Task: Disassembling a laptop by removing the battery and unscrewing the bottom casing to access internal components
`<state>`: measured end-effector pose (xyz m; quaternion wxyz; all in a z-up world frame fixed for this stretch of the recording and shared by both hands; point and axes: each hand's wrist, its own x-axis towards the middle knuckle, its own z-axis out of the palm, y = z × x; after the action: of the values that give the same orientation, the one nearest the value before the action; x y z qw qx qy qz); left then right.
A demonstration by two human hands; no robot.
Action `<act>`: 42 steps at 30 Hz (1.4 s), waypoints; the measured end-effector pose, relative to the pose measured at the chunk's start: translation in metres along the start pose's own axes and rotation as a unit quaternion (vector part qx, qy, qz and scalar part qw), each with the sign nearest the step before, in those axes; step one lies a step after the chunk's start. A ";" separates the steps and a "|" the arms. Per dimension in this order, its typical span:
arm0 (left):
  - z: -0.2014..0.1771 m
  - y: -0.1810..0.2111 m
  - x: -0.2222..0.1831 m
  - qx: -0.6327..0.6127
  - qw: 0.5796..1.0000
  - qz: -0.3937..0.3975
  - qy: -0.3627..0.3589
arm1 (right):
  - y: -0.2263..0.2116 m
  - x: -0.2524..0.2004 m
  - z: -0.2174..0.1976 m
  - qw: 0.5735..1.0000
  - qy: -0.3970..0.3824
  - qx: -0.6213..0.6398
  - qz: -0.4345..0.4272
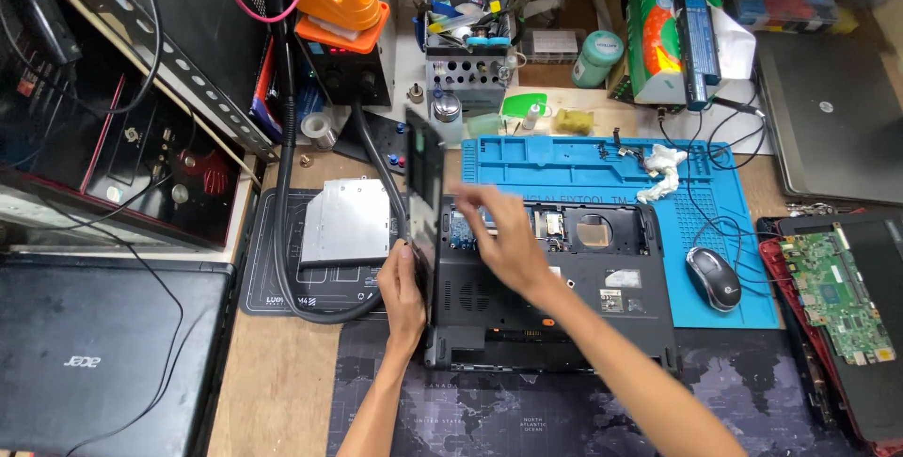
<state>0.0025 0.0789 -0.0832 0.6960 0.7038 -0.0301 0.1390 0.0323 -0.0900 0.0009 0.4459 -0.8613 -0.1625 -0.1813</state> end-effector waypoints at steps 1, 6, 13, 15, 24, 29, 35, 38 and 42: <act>0.000 0.003 0.001 0.001 1.000 0.000 0.002 | -0.009 -0.013 0.000 1.000 -0.001 0.002 -0.001; 0.001 0.022 0.002 0.033 0.998 -0.035 -0.038 | -0.024 -0.072 -0.002 0.973 -0.064 0.192 0.111; 0.005 0.068 0.002 0.095 0.993 -0.042 -0.060 | -0.029 -0.076 -0.006 0.952 -0.033 0.244 0.183; 0.004 0.079 0.002 0.107 0.985 -0.083 -0.103 | -0.031 -0.072 -0.011 0.915 0.006 0.326 0.239; -0.087 0.050 0.048 0.465 0.849 0.234 0.088 | -0.034 -0.074 -0.014 0.881 0.007 0.376 0.288; -0.123 0.002 0.038 0.465 0.863 0.129 0.151 | -0.005 -0.068 -0.005 0.906 -0.089 0.311 0.274; -0.124 0.007 0.021 0.320 0.930 0.050 0.171 | -0.044 -0.036 0.015 0.890 -0.181 0.338 0.249; -0.127 0.012 0.024 0.272 0.942 0.044 0.189 | -0.039 -0.020 0.044 0.868 -0.206 0.374 0.253; -0.129 0.017 0.024 0.219 0.954 0.037 0.201 | -0.021 -0.009 0.084 0.867 -0.198 0.369 0.269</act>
<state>0.0019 0.2094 -0.0619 0.5107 0.7950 0.1156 0.3062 0.0292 -0.0105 -0.0337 0.7214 -0.6617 -0.0643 0.1939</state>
